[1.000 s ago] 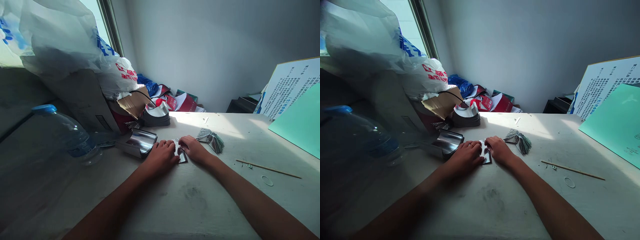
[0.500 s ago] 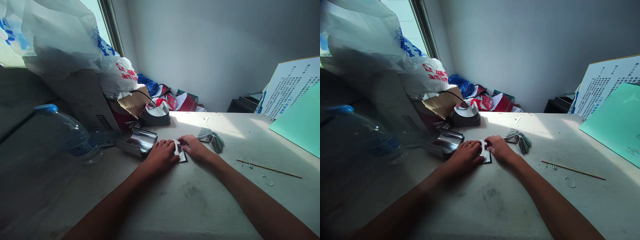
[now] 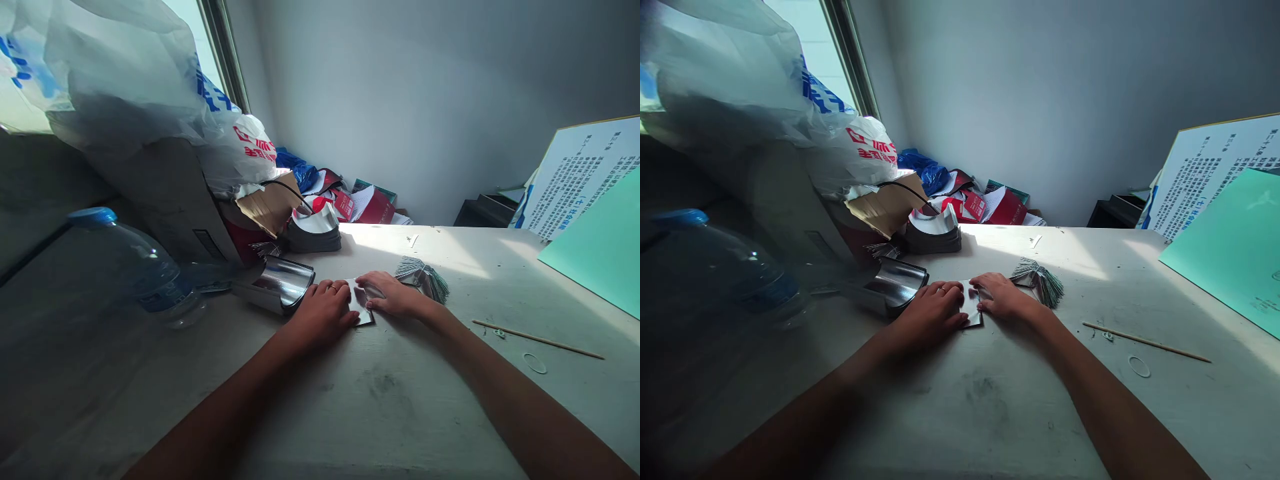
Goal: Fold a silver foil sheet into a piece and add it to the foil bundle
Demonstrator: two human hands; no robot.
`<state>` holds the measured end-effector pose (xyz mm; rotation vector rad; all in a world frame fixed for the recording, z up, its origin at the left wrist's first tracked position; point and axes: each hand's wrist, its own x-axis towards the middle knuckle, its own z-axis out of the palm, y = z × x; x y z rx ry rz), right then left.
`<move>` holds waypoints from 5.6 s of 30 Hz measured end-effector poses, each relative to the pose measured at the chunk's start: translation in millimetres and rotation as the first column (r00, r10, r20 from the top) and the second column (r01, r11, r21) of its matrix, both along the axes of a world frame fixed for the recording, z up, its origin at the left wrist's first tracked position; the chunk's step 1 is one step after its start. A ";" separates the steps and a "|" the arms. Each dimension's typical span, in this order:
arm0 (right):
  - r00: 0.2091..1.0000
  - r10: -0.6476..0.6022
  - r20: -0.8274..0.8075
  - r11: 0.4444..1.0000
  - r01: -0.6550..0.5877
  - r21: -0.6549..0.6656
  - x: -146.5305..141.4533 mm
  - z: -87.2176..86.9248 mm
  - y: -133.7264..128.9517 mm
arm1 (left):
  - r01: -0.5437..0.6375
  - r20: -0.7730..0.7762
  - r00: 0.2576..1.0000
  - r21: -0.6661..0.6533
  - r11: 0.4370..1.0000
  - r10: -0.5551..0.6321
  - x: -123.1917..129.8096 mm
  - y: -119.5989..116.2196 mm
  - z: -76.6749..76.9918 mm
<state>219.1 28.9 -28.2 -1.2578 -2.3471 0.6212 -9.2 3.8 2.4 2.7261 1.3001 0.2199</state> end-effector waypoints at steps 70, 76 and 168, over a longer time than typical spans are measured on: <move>0.955 -0.270 0.126 0.958 0.280 -0.063 -8.1 15.0 -21.5 | -0.016 -0.025 1.000 0.033 0.999 0.016 4.5 -7.5 4.1; 0.893 -0.396 0.212 0.898 0.425 -0.111 -18.7 27.0 -32.6 | 0.017 -0.032 0.999 0.029 0.999 -0.016 5.8 -8.6 5.5; 0.927 -0.358 0.111 0.926 0.336 0.173 -28.7 6.1 -25.0 | 0.039 0.094 0.995 -0.174 0.984 -0.023 -1.9 17.7 -2.2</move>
